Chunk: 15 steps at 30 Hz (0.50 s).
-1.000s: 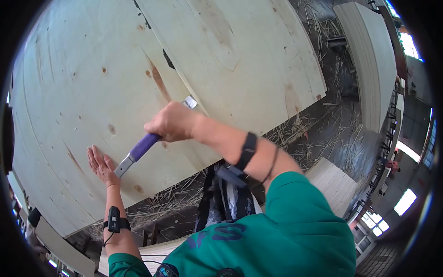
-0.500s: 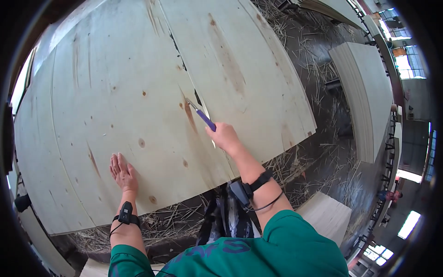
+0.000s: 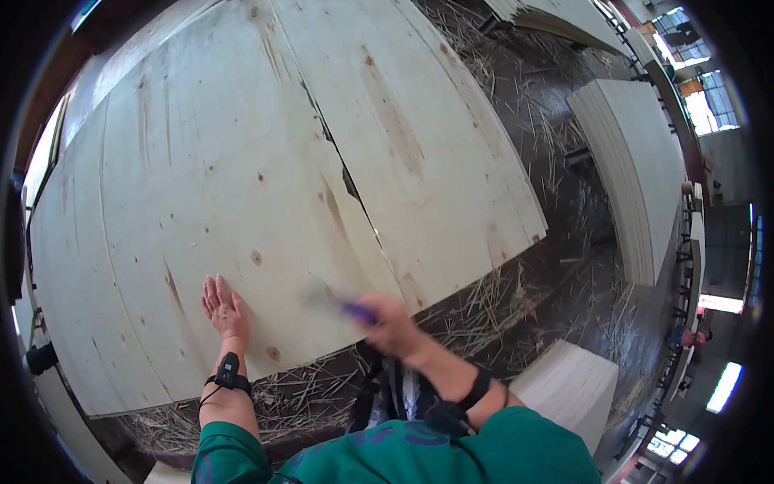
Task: The person uses a scraper to pry up and remove thin strips of wood from a large plywood sheet, occasionally using a staple gun on the surface. They flip the board over to continue removing strips from the other side, setting the detached pieces aside by hand.
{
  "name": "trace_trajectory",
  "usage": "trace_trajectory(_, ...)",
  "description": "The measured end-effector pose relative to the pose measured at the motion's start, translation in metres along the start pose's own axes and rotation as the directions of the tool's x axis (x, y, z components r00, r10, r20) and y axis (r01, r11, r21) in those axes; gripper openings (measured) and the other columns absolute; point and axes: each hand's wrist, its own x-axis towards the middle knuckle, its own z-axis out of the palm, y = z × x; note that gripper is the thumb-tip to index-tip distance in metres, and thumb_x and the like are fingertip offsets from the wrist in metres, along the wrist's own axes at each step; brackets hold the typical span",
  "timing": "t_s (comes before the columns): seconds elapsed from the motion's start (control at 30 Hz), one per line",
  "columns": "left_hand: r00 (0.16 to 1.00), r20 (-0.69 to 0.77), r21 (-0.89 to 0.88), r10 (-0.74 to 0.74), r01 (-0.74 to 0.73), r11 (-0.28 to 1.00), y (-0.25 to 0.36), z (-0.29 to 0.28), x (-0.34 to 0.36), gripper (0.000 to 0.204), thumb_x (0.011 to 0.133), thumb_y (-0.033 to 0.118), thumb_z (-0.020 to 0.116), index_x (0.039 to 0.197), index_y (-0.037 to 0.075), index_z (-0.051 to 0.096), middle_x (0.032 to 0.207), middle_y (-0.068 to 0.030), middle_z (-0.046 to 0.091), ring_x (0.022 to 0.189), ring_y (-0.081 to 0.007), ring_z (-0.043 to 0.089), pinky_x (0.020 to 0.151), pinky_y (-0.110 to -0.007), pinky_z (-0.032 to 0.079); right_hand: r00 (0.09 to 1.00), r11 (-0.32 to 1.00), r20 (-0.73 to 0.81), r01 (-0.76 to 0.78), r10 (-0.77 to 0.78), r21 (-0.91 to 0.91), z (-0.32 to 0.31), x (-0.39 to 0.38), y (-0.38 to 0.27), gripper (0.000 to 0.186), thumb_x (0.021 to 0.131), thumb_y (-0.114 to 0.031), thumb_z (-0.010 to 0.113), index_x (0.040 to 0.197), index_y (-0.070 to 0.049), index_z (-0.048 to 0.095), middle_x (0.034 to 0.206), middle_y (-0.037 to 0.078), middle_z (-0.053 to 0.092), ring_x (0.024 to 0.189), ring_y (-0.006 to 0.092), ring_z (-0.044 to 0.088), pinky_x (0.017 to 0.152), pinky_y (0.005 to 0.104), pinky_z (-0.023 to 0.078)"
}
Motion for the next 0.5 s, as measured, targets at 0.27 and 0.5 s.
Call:
trace_trajectory(0.27, 1.0, 0.003, 0.022, 0.006, -0.007, 1.0, -0.001, 0.009, -0.001, 0.057, 0.097, 0.032, 0.046, 0.151, 0.017, 0.034, 0.159, -0.0087, 0.03, 0.148, -0.0258, 0.024, 0.12, -0.045, 0.015, 0.757, 0.759, -0.446, -0.611, 0.477, -0.226, -0.106, -0.075, 0.113, 0.037, 0.093, -0.038, 0.067, 0.083, -0.004, 0.067, 0.06, -0.002, 0.052, 0.052, 0.0155, 0.051, 0.05, 0.0328, 0.041)
trace_trajectory(0.5, 0.998, 0.017, 0.027, 0.053, -0.053, 0.998, 0.014, 0.022, 0.007, 0.056, 0.099, 0.031, 0.044, 0.151, 0.014, 0.035, 0.159, -0.0107, 0.03, 0.147, -0.027, 0.025, 0.12, -0.044, 0.015, 0.841, 0.752, 0.178, 0.537, -0.511, -0.381, 0.051, 0.042, 0.128, 0.011, 0.073, -0.012, 0.068, 0.079, -0.015, 0.059, 0.07, 0.003, 0.058, 0.061, 0.0222, 0.061, 0.053, 0.0366, 0.046)
